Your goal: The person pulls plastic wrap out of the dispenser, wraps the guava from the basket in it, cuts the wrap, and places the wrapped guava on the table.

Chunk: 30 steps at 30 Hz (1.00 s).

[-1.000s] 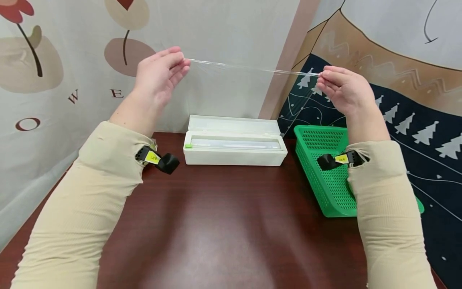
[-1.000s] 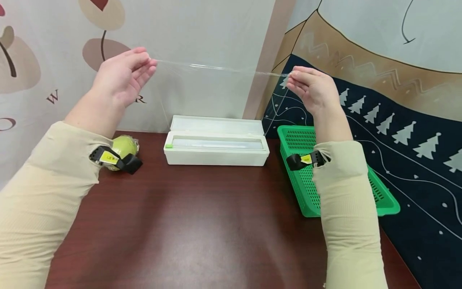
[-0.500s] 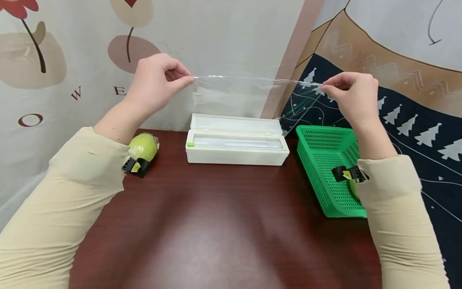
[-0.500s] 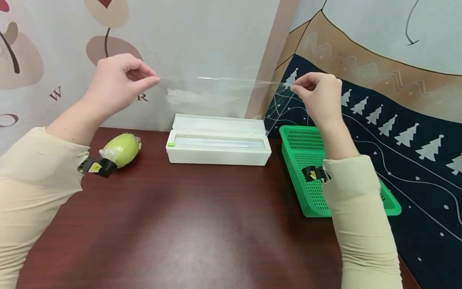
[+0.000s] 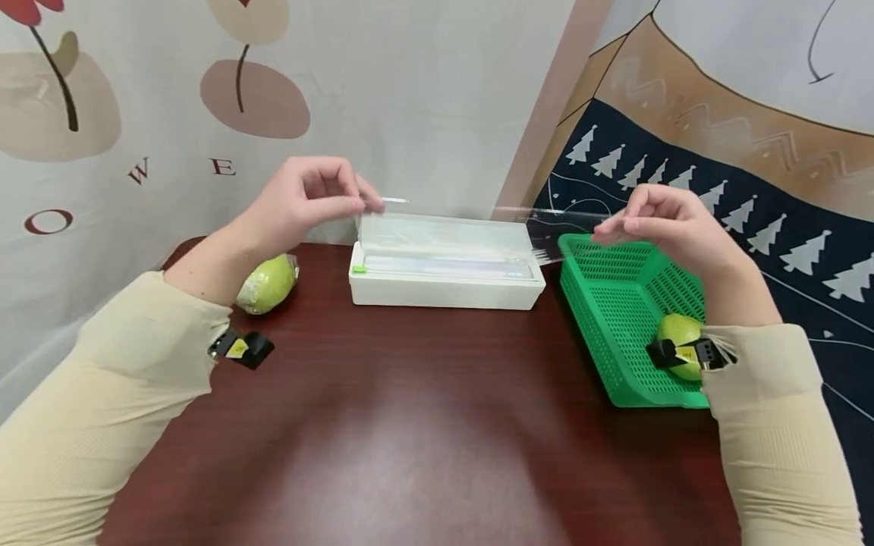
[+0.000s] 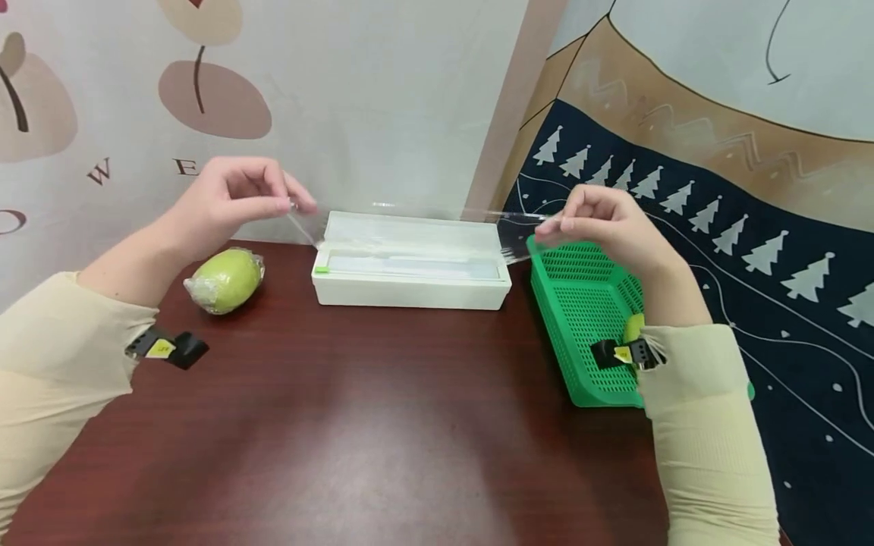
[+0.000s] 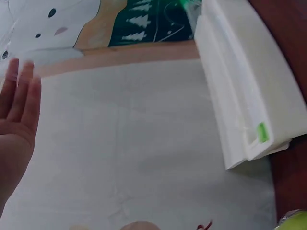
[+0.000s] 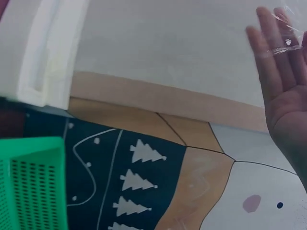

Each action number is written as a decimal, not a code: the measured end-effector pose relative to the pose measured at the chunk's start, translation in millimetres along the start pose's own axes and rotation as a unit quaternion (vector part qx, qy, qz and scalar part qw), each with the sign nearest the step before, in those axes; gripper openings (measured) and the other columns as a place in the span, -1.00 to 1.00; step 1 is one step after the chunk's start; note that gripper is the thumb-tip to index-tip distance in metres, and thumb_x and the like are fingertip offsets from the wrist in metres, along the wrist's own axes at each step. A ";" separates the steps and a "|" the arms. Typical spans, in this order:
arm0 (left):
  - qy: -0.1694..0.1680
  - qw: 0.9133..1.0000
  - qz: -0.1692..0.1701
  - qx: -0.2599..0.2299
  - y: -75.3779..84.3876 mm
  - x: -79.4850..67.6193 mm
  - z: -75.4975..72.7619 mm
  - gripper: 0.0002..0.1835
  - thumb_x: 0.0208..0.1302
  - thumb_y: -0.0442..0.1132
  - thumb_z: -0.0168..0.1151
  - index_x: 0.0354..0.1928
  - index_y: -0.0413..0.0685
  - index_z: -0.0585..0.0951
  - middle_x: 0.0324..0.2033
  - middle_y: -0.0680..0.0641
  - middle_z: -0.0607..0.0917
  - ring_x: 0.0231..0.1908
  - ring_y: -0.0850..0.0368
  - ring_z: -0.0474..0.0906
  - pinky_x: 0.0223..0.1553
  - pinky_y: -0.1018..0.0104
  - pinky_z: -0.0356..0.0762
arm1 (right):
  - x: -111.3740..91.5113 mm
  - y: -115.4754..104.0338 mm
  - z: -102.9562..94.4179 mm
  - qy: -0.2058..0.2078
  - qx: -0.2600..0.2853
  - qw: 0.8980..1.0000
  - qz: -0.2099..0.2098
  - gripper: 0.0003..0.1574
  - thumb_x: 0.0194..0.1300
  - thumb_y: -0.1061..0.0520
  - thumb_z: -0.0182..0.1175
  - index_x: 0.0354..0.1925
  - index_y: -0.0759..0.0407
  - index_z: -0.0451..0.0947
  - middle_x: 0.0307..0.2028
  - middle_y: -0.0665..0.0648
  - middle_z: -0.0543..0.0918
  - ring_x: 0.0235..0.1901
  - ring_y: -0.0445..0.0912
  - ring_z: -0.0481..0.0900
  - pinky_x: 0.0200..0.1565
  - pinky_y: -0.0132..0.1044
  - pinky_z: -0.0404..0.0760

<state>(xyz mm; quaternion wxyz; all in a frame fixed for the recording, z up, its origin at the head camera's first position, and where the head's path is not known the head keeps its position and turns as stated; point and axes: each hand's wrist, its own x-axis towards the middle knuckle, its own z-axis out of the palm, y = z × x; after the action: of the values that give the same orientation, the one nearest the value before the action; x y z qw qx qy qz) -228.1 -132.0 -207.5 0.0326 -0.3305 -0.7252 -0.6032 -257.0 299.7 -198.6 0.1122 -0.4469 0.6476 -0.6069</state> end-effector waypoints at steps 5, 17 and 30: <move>-0.081 0.995 -0.007 -0.052 -10.6 -19.9 6.6 -0.79 0.19 -0.53 0.04 -0.53 -0.14 0.51 -0.43 0.00 0.73 -0.34 0.16 0.67 -0.20 0.36 0.62 | -15.8 10.2 6.0 -0.071 0.018 0.997 -0.004 -0.62 0.25 0.61 -0.26 -0.27 0.38 0.45 -0.13 0.25 0.70 -0.05 0.01 0.65 0.03 -0.24 0.58; -0.220 0.973 -0.067 -0.015 -54.0 -69.0 33.9 -0.77 0.33 -0.34 -0.04 -0.47 -0.32 0.47 -0.47 -0.05 0.72 -0.35 0.09 0.70 -0.25 0.20 0.63 | -53.8 33.9 37.0 -0.184 0.000 0.980 0.081 -0.63 0.15 0.65 -0.13 -0.31 0.32 0.45 -0.05 0.09 0.68 0.02 -0.07 0.61 0.00 -0.33 0.58; -0.244 0.953 -0.176 0.045 -109.5 -122.4 74.0 -0.78 0.33 -0.21 0.08 -0.34 -0.21 0.61 -0.48 -0.05 0.66 -0.38 0.20 0.62 -0.24 0.41 0.56 | -91.8 91.4 114.8 -0.184 -0.285 0.915 0.220 -0.77 0.14 0.36 0.16 -0.56 0.10 0.44 -0.27 0.10 0.72 -0.18 -0.20 0.65 -0.08 -0.31 0.60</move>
<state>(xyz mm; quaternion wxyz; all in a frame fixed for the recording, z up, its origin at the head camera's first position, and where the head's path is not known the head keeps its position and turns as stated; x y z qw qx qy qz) -163.5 -125.4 -375.5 -0.2375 -0.3329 -0.7839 -0.4672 -165.7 274.2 -343.4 0.2278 -0.4101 0.8428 -0.2638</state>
